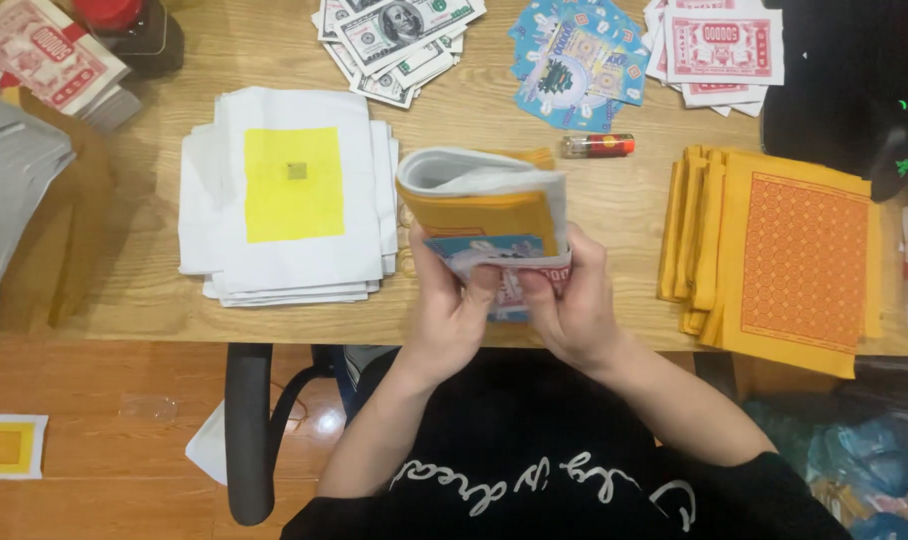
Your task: The person assembles bundles of joss paper by layering various types of ritual paper and fake currency over a larger yellow sheet, then folding and securing the bundle with a rubber band.
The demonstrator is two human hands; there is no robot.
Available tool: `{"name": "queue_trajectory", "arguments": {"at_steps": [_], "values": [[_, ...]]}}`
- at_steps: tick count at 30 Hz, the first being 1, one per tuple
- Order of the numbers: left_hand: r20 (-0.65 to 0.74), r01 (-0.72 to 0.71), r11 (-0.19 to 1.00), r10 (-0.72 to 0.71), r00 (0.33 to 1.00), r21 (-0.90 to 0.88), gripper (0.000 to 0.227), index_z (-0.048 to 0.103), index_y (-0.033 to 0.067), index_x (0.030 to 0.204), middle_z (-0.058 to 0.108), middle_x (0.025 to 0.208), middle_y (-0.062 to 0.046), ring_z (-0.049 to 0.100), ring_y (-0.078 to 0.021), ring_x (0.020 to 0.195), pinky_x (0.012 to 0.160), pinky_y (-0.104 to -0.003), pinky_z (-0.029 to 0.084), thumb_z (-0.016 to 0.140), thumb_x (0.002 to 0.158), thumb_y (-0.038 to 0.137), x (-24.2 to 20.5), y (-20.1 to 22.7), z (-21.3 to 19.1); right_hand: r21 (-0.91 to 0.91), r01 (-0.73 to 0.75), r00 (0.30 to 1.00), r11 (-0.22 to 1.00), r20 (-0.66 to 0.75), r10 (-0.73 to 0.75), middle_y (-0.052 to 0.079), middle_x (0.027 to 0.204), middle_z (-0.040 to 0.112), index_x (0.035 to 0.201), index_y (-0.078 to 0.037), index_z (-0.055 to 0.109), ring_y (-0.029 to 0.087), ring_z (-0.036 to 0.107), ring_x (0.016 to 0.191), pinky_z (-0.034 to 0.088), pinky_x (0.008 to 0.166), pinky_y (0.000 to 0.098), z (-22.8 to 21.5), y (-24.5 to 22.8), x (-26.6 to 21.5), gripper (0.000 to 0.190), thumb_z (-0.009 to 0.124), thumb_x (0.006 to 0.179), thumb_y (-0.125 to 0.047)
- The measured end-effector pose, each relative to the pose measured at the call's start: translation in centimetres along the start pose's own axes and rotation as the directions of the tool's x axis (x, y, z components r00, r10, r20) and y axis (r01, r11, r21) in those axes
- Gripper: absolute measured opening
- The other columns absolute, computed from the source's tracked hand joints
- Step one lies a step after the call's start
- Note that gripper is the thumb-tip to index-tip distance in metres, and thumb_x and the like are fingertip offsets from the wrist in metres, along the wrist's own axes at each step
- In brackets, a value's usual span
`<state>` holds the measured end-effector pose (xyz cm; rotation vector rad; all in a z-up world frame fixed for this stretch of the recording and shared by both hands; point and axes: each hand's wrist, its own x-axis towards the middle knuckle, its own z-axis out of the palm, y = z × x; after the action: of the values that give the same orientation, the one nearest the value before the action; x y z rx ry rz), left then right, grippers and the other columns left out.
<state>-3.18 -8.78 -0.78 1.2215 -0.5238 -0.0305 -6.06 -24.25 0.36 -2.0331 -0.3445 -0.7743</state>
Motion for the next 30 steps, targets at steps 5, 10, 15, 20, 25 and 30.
{"name": "queue_trajectory", "arguments": {"at_steps": [5,10,15,20,25,30], "values": [[-0.018,0.123,0.992,-0.123,0.992,0.012,0.044,0.043,0.0005,0.133,0.062,0.118,-0.014,0.056,-0.0173,0.112,0.101,-0.044,0.046,0.052,0.100,0.028,0.4,1.3,-1.6,0.006,-0.127,0.951,0.992,0.286,0.120,0.021,0.084,0.063,0.110,0.003,0.044,0.040,0.064,0.073,0.052,0.063,0.0484,-0.5,-0.3,2.6,0.038,0.057,0.095,-0.029],[-0.207,0.196,0.981,-0.192,0.959,-0.001,0.041,0.048,-0.0018,0.128,0.064,0.116,-0.017,0.057,-0.0187,0.105,0.097,-0.042,0.049,0.049,0.102,0.030,-1.0,0.2,-6.4,-0.015,-0.214,0.801,0.977,0.569,0.184,0.016,0.111,0.064,0.127,-0.007,0.059,0.036,0.062,0.103,0.048,0.090,0.0484,-2.8,2.9,6.1,0.045,0.038,0.101,-0.036],[-0.449,0.020,0.950,-0.166,0.878,-0.313,0.042,0.045,0.0040,0.134,0.066,0.116,-0.013,0.067,-0.0187,0.101,0.090,-0.036,0.056,0.039,0.104,0.032,-0.5,2.8,-9.7,-0.379,0.002,0.854,0.925,0.482,0.195,0.006,0.115,0.062,0.113,-0.018,0.072,0.030,0.055,0.112,0.041,0.098,0.0443,-1.6,5.2,2.7,0.030,0.068,0.089,-0.035],[-0.395,0.062,0.939,-0.201,0.896,-0.339,0.044,0.046,0.0033,0.133,0.068,0.112,-0.017,0.069,-0.0221,0.096,0.084,-0.039,0.059,0.041,0.102,0.033,-0.6,2.2,-8.7,-0.346,-0.020,0.904,0.938,0.395,0.165,-0.003,0.100,0.064,0.097,-0.018,0.074,0.019,0.059,0.101,0.046,0.089,0.0330,-0.6,5.4,1.8,0.012,0.073,0.087,-0.024],[-0.355,0.095,0.936,-0.222,0.908,-0.340,0.041,0.048,0.0015,0.131,0.069,0.110,-0.020,0.070,-0.0239,0.094,0.080,-0.040,0.059,0.043,0.101,0.029,-1.2,1.0,-8.2,-0.313,-0.016,0.915,0.950,0.378,0.140,0.000,0.095,0.064,0.097,-0.014,0.072,0.020,0.062,0.096,0.048,0.087,0.0324,-0.6,6.1,2.0,0.011,0.072,0.088,-0.019],[-0.282,0.127,0.930,-0.231,0.931,-0.344,0.041,0.049,0.0015,0.130,0.070,0.104,-0.017,0.071,-0.0213,0.087,0.074,-0.038,0.060,0.045,0.100,0.029,-1.1,0.7,-7.4,-0.390,-0.030,0.901,0.920,0.387,0.194,0.005,0.097,0.061,0.104,-0.012,0.072,0.026,0.060,0.097,0.048,0.088,0.0386,0.2,4.8,3.0,0.020,0.070,0.088,-0.023]]}}
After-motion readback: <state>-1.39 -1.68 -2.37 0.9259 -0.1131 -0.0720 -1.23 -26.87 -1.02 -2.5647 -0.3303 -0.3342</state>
